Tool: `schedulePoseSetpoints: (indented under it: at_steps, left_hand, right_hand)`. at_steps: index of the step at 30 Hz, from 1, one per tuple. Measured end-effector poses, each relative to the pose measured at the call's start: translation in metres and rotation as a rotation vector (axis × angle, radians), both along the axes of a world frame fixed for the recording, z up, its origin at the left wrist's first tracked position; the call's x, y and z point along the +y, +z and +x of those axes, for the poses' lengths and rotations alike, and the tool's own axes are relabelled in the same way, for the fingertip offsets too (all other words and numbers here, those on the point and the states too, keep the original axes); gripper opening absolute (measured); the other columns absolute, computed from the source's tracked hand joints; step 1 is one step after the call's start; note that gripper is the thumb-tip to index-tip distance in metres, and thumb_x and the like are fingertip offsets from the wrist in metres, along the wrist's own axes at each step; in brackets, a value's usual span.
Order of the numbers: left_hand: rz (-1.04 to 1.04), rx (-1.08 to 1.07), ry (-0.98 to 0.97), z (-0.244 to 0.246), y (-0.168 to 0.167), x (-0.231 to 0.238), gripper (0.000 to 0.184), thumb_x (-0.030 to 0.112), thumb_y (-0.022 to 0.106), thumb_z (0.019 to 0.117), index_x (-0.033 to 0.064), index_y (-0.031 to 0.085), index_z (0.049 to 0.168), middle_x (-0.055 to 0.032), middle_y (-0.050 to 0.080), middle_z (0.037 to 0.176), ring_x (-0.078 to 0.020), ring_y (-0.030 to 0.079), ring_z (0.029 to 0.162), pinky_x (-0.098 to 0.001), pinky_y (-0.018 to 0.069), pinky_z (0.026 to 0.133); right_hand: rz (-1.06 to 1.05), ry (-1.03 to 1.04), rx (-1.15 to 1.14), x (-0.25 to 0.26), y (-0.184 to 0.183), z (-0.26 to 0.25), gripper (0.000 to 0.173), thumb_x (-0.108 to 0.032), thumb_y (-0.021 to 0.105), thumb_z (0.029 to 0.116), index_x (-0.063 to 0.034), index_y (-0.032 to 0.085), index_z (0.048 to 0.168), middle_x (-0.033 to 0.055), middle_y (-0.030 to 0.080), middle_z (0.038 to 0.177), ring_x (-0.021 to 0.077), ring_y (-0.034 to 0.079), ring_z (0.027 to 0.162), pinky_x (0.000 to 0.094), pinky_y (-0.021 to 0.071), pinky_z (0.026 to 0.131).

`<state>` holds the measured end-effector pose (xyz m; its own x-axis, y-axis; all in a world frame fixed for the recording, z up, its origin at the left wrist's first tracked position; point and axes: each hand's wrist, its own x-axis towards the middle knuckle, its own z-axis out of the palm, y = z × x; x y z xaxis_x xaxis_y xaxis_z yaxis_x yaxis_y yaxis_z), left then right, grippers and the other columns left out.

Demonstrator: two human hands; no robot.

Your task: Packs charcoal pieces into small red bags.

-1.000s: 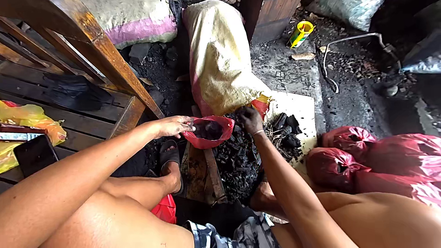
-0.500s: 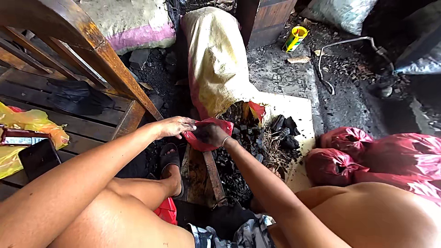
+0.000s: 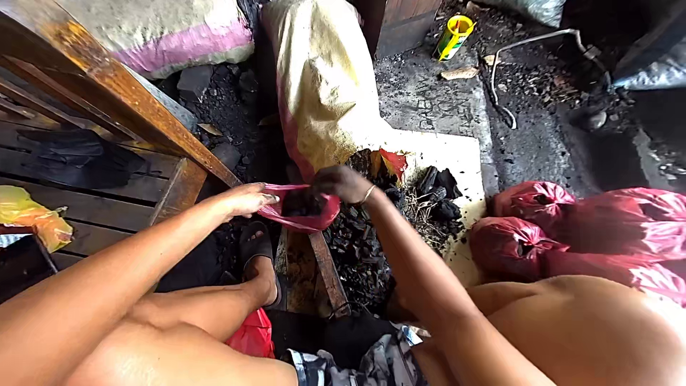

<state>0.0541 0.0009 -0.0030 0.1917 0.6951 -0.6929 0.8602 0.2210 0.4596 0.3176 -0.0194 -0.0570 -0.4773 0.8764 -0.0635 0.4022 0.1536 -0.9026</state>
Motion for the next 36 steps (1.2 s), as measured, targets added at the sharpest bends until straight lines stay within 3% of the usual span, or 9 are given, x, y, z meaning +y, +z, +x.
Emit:
schedulePoseSetpoints:
  at_steps: [9, 12, 14, 19, 24, 27, 29, 33, 36]
  left_hand:
    - [-0.099, -0.376, -0.082, -0.007, 0.015, -0.014, 0.033, 0.018, 0.048, 0.1089, 0.0033, 0.062, 0.135, -0.0133, 0.063, 0.133, -0.0233, 0.064, 0.112, -0.042, 0.0539, 0.092]
    - [-0.142, -0.328, -0.148, 0.0, 0.017, -0.014, 0.035, 0.021, 0.05, 0.1087, 0.0046, 0.062, 0.137, -0.0123, 0.062, 0.137, -0.0228, 0.064, 0.116, -0.0416, 0.0532, 0.094]
    - [-0.122, -0.295, -0.163, 0.002, 0.021, -0.015, 0.034, 0.02, 0.049, 0.1087, 0.0045, 0.062, 0.136, -0.0118, 0.063, 0.135, -0.0201, 0.064, 0.11, -0.0388, 0.0532, 0.091]
    - [-0.072, -0.294, -0.131, 0.001, 0.021, -0.011, 0.035, 0.021, 0.049, 0.1091, 0.0044, 0.06, 0.138, -0.013, 0.062, 0.137, -0.0224, 0.063, 0.114, -0.0419, 0.0526, 0.093]
    - [-0.07, -0.306, -0.025, 0.0, 0.017, -0.013, 0.048, 0.026, 0.053, 0.1081, 0.0064, 0.046, 0.151, -0.0151, 0.05, 0.151, -0.03, 0.052, 0.135, -0.0535, 0.0462, 0.106]
    - [-0.077, -0.291, -0.025, 0.002, 0.019, -0.013, 0.05, 0.026, 0.053, 0.1081, 0.0071, 0.043, 0.153, -0.0155, 0.047, 0.154, -0.0307, 0.05, 0.137, -0.0541, 0.0457, 0.107]
    - [-0.071, -0.297, -0.031, 0.003, 0.02, -0.013, 0.048, 0.026, 0.052, 0.1084, 0.007, 0.045, 0.152, -0.0157, 0.048, 0.153, -0.0307, 0.051, 0.136, -0.0537, 0.0462, 0.106]
    - [-0.085, -0.316, -0.066, 0.008, 0.024, -0.012, 0.045, 0.027, 0.05, 0.109, 0.0066, 0.049, 0.15, -0.015, 0.051, 0.15, -0.0291, 0.054, 0.133, -0.0516, 0.0476, 0.104]
    - [-0.09, -0.294, -0.09, 0.011, 0.027, -0.01, 0.045, 0.027, 0.05, 0.1093, 0.0052, 0.05, 0.148, -0.0154, 0.051, 0.15, -0.0299, 0.055, 0.131, -0.0515, 0.0477, 0.104]
  right_hand:
    - [-0.234, -0.472, -0.646, 0.009, -0.114, 0.081, 0.041, -0.024, 0.072, 0.0935, -0.0074, 0.067, 0.13, 0.0252, 0.065, 0.131, 0.0476, 0.058, 0.127, 0.0735, 0.045, 0.101]
    - [-0.223, -0.323, -0.828, -0.001, -0.156, 0.066, 0.064, -0.027, 0.071, 0.0924, -0.0252, 0.051, 0.153, 0.0082, 0.036, 0.167, 0.0419, 0.014, 0.158, 0.0796, 0.0085, 0.117]
    - [-0.221, -0.306, -0.887, -0.007, -0.162, 0.057, 0.058, -0.026, 0.066, 0.0953, -0.0266, 0.053, 0.151, 0.0033, 0.044, 0.163, 0.0393, 0.016, 0.159, 0.0791, 0.0038, 0.118]
    - [-0.19, -0.368, -0.884, -0.004, -0.144, 0.049, 0.052, -0.034, 0.069, 0.0923, -0.0184, 0.061, 0.141, 0.0111, 0.057, 0.15, 0.041, 0.033, 0.151, 0.0739, 0.0083, 0.121]
    - [-0.192, -0.693, -0.159, 0.0, -0.114, 0.072, 0.046, -0.024, 0.077, 0.0919, -0.0009, 0.065, 0.129, 0.0242, 0.069, 0.12, 0.0391, 0.066, 0.112, 0.0613, 0.0512, 0.099]
    - [-0.078, -0.491, 0.293, 0.002, -0.072, 0.087, 0.035, -0.02, 0.065, 0.096, -0.0001, 0.066, 0.125, 0.0123, 0.07, 0.107, 0.0179, 0.067, 0.09, 0.039, 0.0577, 0.081]
    - [-0.068, -0.18, 0.437, 0.003, -0.038, 0.086, 0.04, -0.022, 0.062, 0.094, -0.0002, 0.065, 0.127, 0.0074, 0.072, 0.108, 0.0131, 0.068, 0.094, 0.0349, 0.0588, 0.085]
    - [-0.141, 0.106, 0.214, -0.008, 0.013, 0.031, 0.032, -0.012, 0.068, 0.0894, 0.0035, 0.069, 0.117, 0.0116, 0.074, 0.101, 0.0176, 0.07, 0.09, 0.0392, 0.0598, 0.084]
    - [0.012, 0.014, -0.256, -0.005, -0.009, -0.026, 0.031, -0.023, 0.079, 0.0912, -0.0055, 0.074, 0.116, 0.0154, 0.075, 0.107, 0.0312, 0.072, 0.1, 0.0586, 0.0565, 0.093]
